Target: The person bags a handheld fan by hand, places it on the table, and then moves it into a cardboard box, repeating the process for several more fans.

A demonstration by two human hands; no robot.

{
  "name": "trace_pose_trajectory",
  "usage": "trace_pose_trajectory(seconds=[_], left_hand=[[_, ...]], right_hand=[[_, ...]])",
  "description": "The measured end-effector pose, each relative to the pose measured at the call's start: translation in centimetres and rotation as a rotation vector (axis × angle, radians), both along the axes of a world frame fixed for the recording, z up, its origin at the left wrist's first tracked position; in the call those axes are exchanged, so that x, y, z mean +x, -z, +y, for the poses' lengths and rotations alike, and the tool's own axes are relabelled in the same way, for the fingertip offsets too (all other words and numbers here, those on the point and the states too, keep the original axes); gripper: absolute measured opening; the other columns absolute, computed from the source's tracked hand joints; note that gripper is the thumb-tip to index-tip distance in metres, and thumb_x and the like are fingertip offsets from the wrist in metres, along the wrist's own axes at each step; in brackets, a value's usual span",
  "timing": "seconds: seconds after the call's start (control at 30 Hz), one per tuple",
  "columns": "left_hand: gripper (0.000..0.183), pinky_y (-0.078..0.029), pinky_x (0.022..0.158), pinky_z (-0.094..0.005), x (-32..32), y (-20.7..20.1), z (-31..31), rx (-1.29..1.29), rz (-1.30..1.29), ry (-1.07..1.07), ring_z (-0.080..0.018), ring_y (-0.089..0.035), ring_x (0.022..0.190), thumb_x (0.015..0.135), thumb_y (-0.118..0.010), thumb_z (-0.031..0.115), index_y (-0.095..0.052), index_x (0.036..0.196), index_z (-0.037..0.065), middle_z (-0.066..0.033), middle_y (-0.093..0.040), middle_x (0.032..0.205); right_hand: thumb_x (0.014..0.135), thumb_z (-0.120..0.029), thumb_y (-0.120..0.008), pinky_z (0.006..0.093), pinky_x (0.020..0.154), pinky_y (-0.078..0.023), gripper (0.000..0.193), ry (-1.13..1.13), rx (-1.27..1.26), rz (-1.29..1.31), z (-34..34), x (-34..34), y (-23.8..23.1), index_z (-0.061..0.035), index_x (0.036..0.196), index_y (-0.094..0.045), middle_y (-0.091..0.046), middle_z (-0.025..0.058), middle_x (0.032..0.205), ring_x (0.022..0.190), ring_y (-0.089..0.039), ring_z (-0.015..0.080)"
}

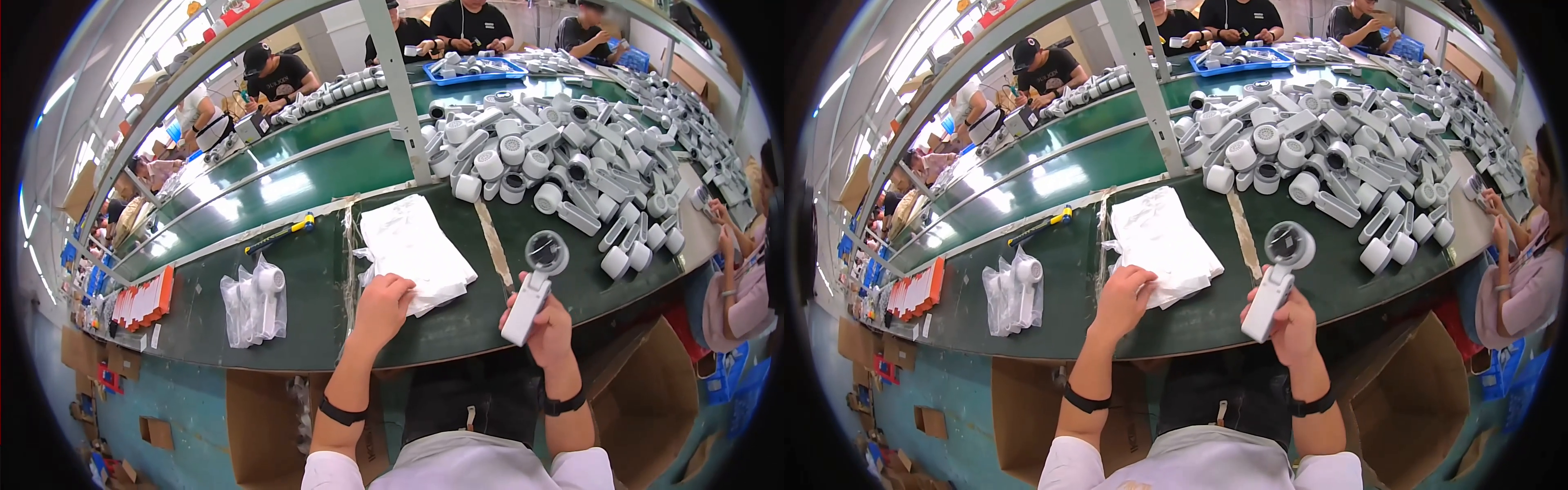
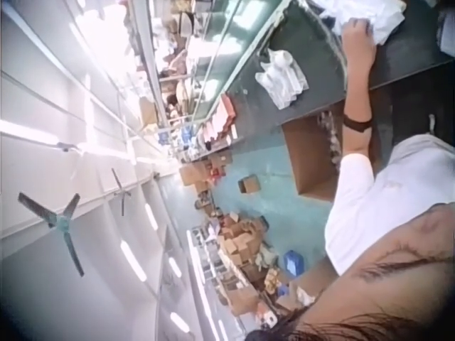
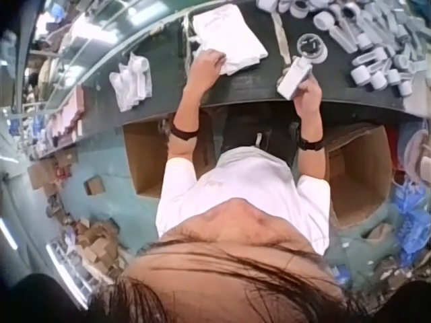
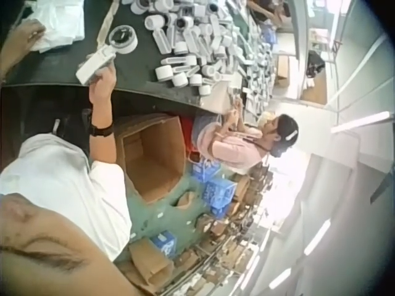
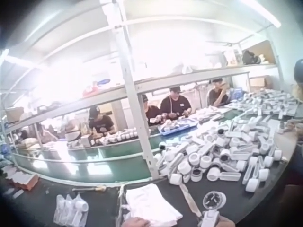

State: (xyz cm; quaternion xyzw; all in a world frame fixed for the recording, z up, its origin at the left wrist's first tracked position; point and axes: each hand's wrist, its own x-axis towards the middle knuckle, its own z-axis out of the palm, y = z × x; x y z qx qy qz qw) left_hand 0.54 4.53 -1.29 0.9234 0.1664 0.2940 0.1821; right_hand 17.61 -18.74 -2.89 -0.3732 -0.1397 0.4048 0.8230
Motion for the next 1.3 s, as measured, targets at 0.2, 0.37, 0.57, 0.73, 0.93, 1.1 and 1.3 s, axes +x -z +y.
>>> trace_pose_trajectory(seconds=[0.2, 0.37, 0.57, 0.73, 0.93, 1.1, 1.3], left_hand=[[0.013, -0.047, 0.062, -0.028, 1.0, -1.1, -0.5, -0.278, -0.089, -0.047, -0.0183, -0.059, 0.068, 0.085, -0.068, 0.011, -0.069, 0.092, 0.0, -0.0096, -0.065, 0.086], [0.01, -0.047, 0.059, -0.0244, 1.3, -1.9, -1.3, -0.397, -0.145, -0.066, -0.0118, -0.058, 0.069, 0.085, -0.068, 0.008, -0.07, 0.091, 0.0, -0.007, -0.065, 0.086], [0.011, -0.047, 0.061, -0.0221, 1.3, -2.9, -2.3, -0.505, -0.172, -0.06, -0.0097, -0.057, 0.071, 0.083, -0.071, 0.008, -0.07, 0.091, 0.001, -0.005, -0.064, 0.089], [0.012, -0.046, 0.062, -0.0219, 0.3, -2.5, -1.4, -0.493, -0.13, -0.076, -0.0092, -0.057, 0.072, 0.083, -0.073, 0.009, -0.071, 0.092, 0.002, -0.0043, -0.065, 0.088], [0.016, -0.05, 0.066, -0.0249, -0.9, -1.9, -1.4, -0.645, -0.101, -0.039, -0.0133, -0.062, 0.075, 0.082, -0.073, 0.01, -0.07, 0.094, -0.001, -0.0065, -0.065, 0.087], [0.014, -0.051, 0.069, -0.025, -1.4, -1.2, -1.3, -0.684, -0.116, -0.022, -0.0142, -0.063, 0.079, 0.083, -0.069, 0.004, -0.068, 0.096, -0.001, -0.0056, -0.064, 0.086], [0.011, -0.044, 0.06, -0.0227, -0.8, -0.5, -1.4, -0.63, -0.163, -0.042, -0.0085, -0.055, 0.07, 0.085, -0.068, 0.006, -0.068, 0.095, 0.0, -0.0028, -0.062, 0.083]], right_hand=[[0.072, -0.012, -0.056, 0.0332, 0.056, -0.054, 0.048, -0.247, -0.107, -0.08, 0.0, -3.7, 2.0, 0.0033, 0.117, -0.052, -0.062, 0.0136, 0.097, 0.068, -0.063, 0.0211], [0.076, -0.007, -0.057, 0.0302, 0.06, -0.053, 0.055, -0.452, 0.01, -0.046, 0.1, -5.1, 1.3, 0.0027, 0.13, -0.048, -0.063, 0.0122, 0.098, 0.069, -0.061, 0.0178], [0.082, -0.002, -0.064, 0.0269, 0.056, -0.048, 0.066, -0.596, -0.132, -0.224, 0.3, -5.4, 0.2, -0.0008, 0.142, -0.037, -0.063, 0.0089, 0.092, 0.064, -0.057, 0.0125], [0.085, -0.006, -0.064, 0.029, 0.058, -0.051, 0.091, -0.828, -0.358, -0.427, 0.8, -3.9, -1.9, -0.007, 0.154, -0.004, -0.067, 0.0105, 0.088, 0.064, -0.062, 0.0145], [0.089, -0.013, -0.062, 0.028, 0.061, -0.053, 0.098, -0.905, -0.477, -0.627, 1.8, -2.6, -4.2, -0.0087, 0.153, 0.012, -0.069, 0.0113, 0.094, 0.066, -0.064, 0.0155], [0.09, -0.013, -0.061, 0.0282, 0.061, -0.053, 0.097, -0.915, -0.517, -0.666, 2.0, -2.1, -4.4, -0.0088, 0.152, 0.013, -0.069, 0.011, 0.094, 0.066, -0.064, 0.0153], [0.09, -0.014, -0.064, 0.0268, 0.066, -0.052, 0.083, -0.86, -0.405, -0.674, 1.5, -1.8, -1.9, -0.0067, 0.153, -0.01, -0.068, 0.0085, 0.097, 0.072, -0.063, 0.0128]])
